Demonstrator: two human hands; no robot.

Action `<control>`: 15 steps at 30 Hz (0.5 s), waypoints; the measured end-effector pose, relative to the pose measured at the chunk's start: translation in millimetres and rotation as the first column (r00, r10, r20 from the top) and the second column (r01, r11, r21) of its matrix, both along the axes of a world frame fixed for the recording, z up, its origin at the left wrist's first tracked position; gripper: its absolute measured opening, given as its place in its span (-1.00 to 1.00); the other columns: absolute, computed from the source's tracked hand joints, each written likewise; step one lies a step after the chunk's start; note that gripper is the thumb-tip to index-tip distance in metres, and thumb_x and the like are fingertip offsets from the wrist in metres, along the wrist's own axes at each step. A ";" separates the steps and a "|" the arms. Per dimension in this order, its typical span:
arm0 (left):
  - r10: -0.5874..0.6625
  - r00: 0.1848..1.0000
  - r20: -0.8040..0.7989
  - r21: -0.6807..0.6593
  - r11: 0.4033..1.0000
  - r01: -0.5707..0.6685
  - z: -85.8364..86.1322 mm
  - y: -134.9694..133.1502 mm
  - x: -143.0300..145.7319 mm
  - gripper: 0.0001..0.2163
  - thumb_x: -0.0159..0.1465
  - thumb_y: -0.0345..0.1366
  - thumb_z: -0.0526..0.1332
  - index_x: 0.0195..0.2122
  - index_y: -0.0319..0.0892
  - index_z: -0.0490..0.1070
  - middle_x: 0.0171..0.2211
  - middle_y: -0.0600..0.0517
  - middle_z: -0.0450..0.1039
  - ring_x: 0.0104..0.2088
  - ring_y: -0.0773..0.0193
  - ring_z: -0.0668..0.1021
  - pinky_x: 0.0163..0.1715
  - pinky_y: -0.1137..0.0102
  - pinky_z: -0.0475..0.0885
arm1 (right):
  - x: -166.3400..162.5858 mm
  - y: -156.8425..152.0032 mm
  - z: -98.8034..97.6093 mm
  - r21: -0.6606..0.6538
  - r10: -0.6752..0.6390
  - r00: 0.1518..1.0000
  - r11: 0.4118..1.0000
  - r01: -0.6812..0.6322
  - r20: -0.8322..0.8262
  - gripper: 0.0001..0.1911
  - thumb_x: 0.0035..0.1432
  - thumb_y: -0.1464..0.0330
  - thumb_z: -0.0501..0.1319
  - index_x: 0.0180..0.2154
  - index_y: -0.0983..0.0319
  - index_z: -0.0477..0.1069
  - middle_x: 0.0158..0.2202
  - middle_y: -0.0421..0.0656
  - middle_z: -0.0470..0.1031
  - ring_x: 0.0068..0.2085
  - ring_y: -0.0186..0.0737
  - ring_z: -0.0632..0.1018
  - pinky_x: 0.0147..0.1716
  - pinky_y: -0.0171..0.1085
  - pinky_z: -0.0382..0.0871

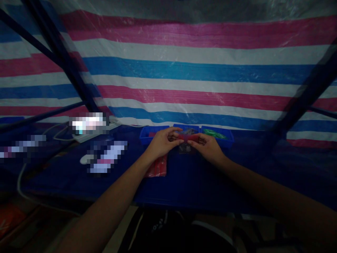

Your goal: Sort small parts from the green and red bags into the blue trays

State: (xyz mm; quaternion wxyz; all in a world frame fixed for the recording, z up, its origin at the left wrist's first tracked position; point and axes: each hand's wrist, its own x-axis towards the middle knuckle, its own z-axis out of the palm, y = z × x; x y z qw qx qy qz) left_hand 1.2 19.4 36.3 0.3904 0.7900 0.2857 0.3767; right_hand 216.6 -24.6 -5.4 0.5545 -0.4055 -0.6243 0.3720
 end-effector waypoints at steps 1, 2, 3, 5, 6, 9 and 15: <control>0.001 1.000 -0.007 -0.001 1.000 -0.001 0.5 -0.5 -0.3 -0.59 0.22 -0.30 0.35 0.11 -0.15 0.43 -0.18 -0.07 0.62 -0.19 0.21 0.67 -0.08 0.26 0.56 | 0.4 -0.5 0.7 -0.004 0.002 1.000 1.000 -0.002 0.001 -0.73 0.10 0.22 0.40 -0.19 0.22 0.54 -0.21 -0.10 0.67 -0.20 -0.12 0.67 -0.12 -0.08 0.58; 0.003 1.000 -0.012 -0.002 1.000 -0.003 1.2 -1.1 -0.5 -0.60 0.23 -0.31 0.35 0.11 -0.15 0.43 -0.18 -0.07 0.63 -0.19 0.21 0.67 -0.08 0.26 0.56 | 0.6 -0.9 1.3 -0.008 0.005 1.000 1.000 -0.005 -0.001 -0.73 0.09 0.23 0.41 -0.19 0.22 0.54 -0.21 -0.10 0.66 -0.20 -0.12 0.67 -0.12 -0.09 0.58; 0.007 1.000 -0.018 -0.002 1.000 -0.007 2.0 -1.6 -0.7 -0.61 0.23 -0.31 0.34 0.10 -0.15 0.44 -0.18 -0.07 0.63 -0.20 0.21 0.67 -0.09 0.27 0.56 | 0.8 -1.0 1.6 -0.010 0.006 1.000 1.000 -0.006 -0.006 -0.73 0.08 0.23 0.41 -0.19 0.22 0.55 -0.21 -0.10 0.66 -0.20 -0.12 0.67 -0.12 -0.09 0.57; 0.022 0.999 -0.032 0.005 1.000 -0.022 3.3 -2.1 -0.8 -0.62 0.24 -0.31 0.33 0.10 -0.15 0.44 -0.19 -0.08 0.63 -0.21 0.21 0.67 -0.12 0.28 0.56 | 1.1 -0.4 1.3 -0.015 0.005 1.000 1.000 -0.005 -0.009 -0.72 0.07 0.24 0.42 -0.18 0.21 0.54 -0.21 -0.11 0.66 -0.20 -0.12 0.66 -0.11 -0.10 0.57; 0.026 0.999 -0.042 0.011 1.000 -0.025 3.8 -1.9 -0.9 -0.62 0.25 -0.31 0.33 0.10 -0.15 0.44 -0.19 -0.08 0.63 -0.21 0.21 0.67 -0.14 0.29 0.56 | 1.4 0.3 0.8 -0.016 0.001 1.000 1.000 -0.001 -0.005 -0.73 0.08 0.24 0.41 -0.18 0.21 0.54 -0.21 -0.10 0.66 -0.20 -0.13 0.66 -0.11 -0.09 0.57; 0.095 0.994 -0.057 0.078 0.993 -0.091 4.2 -0.1 -1.4 -0.63 0.23 -0.31 0.36 0.06 -0.16 0.46 -0.18 -0.08 0.63 -0.25 0.22 0.66 -0.19 0.31 0.56 | 3.1 3.4 -1.5 -0.016 -0.042 0.999 0.999 0.042 0.026 -0.73 0.08 0.23 0.41 -0.20 0.22 0.53 -0.22 -0.09 0.65 -0.24 -0.13 0.65 -0.14 -0.10 0.56; 0.182 0.974 -0.134 0.251 0.957 -0.144 3.9 -7.7 0.7 -0.83 0.28 -0.20 0.33 -0.18 -0.15 0.58 -0.20 -0.04 0.63 -0.23 0.21 0.64 -0.17 0.30 0.53 | 3.4 2.3 1.5 0.050 -0.191 0.981 0.981 0.189 0.046 -0.71 0.09 0.17 0.40 -0.27 0.20 0.44 -0.29 -0.14 0.61 -0.26 -0.15 0.63 -0.20 -0.18 0.53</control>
